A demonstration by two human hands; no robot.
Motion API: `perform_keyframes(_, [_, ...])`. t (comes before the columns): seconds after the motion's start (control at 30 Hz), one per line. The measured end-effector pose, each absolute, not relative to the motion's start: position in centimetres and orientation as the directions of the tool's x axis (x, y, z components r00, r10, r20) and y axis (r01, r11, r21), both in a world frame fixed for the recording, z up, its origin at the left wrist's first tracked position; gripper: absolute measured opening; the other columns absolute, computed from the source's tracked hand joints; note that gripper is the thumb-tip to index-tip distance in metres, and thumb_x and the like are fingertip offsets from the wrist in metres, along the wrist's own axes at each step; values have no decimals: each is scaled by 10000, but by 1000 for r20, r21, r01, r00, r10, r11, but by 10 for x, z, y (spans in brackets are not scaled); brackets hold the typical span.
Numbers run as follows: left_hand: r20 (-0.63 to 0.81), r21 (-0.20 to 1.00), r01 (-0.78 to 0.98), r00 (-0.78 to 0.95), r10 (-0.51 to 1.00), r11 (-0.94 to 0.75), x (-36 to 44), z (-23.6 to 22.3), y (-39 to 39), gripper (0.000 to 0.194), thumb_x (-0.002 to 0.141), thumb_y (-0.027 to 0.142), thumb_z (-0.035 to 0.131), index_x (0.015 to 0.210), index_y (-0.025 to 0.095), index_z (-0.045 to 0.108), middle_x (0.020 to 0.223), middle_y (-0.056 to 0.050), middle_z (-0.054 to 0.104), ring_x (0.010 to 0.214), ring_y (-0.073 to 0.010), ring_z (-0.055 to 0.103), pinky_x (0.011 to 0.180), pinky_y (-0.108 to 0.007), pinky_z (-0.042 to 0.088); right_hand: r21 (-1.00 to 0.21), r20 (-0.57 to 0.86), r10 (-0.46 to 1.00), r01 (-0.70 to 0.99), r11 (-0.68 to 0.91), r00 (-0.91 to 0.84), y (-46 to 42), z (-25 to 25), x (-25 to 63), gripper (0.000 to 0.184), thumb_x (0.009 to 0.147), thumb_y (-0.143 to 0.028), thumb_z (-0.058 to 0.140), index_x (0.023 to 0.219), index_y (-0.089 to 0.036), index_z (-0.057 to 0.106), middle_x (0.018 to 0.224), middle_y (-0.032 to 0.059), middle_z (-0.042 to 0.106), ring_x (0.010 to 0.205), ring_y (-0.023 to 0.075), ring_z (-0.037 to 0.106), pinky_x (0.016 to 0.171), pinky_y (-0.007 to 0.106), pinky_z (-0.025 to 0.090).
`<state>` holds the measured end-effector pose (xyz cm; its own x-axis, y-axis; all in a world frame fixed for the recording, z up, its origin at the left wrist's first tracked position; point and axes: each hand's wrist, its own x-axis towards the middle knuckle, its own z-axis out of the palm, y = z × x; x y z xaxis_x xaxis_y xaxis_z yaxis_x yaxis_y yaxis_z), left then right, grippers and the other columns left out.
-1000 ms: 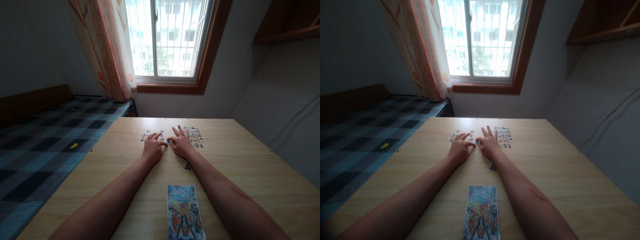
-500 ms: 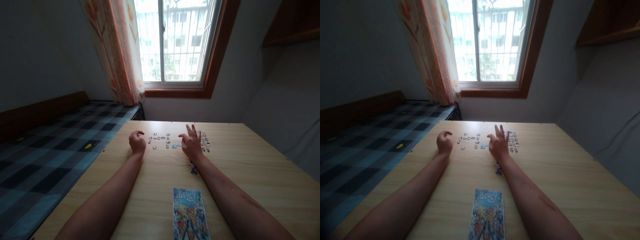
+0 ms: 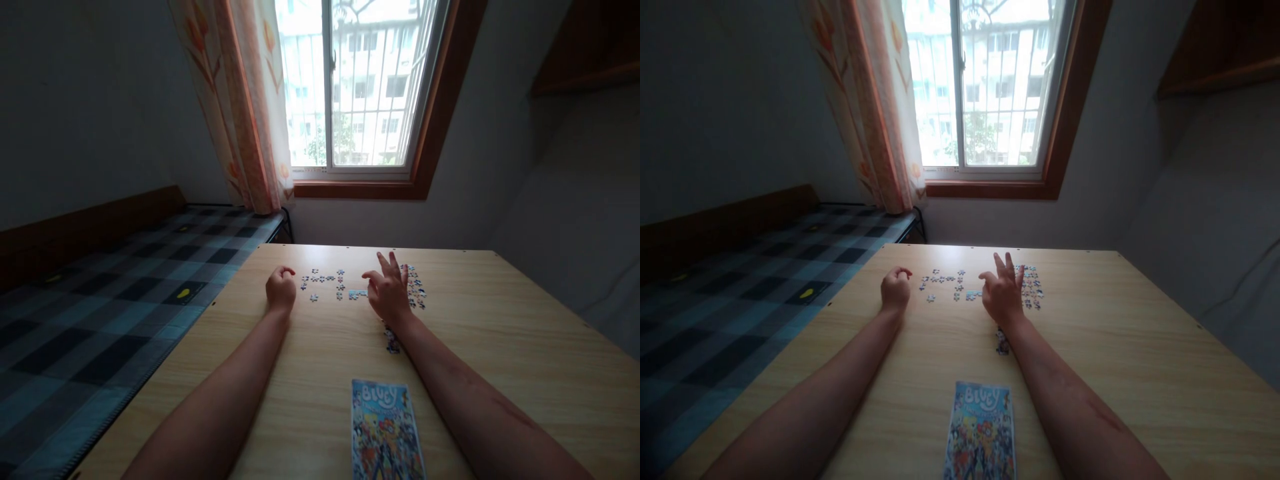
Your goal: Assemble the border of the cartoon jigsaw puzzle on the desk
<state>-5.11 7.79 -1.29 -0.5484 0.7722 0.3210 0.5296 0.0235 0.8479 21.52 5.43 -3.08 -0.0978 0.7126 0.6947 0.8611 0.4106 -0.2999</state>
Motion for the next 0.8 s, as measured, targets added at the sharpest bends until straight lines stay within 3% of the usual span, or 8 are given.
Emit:
perform_keyframes(0.23, [516,592,797,-265,815,-116,-35,-7,56,243,806,197,437,648,223,620,717,-24,683,733,-195,613,669,-290,396,-279,719,680,839,467,-139,52,-28,215,223,904,-207,549,1007,-252,741,1578,91,397,1537,336,148,1159,734,116])
perform_keyframes(0.47, [466,352,934,-116,877,-63,-21,-5,47,266,869,235,474,784,230,726,886,-53,736,808,-219,644,702,-301,439,-304,695,710,849,432,-113,46,-23,220,262,887,-168,518,990,-242,746,1565,73,414,1538,319,148,1181,705,92])
perform_keyframes(0.7, [452,205,965,54,890,-163,-14,12,39,272,882,265,537,1038,236,758,1054,-65,724,901,-239,666,790,-325,489,-302,684,720,854,423,-114,48,-21,222,285,876,-162,494,991,-243,743,1567,56,409,1538,309,148,1197,682,68])
perform_keyframes(0.8, [350,107,981,115,930,-162,-11,22,37,283,883,316,562,1057,229,768,1068,-91,712,868,-253,671,791,-347,499,-289,696,710,860,419,-112,49,-21,223,289,873,-154,496,981,-246,748,1558,56,423,1535,305,163,1200,673,71])
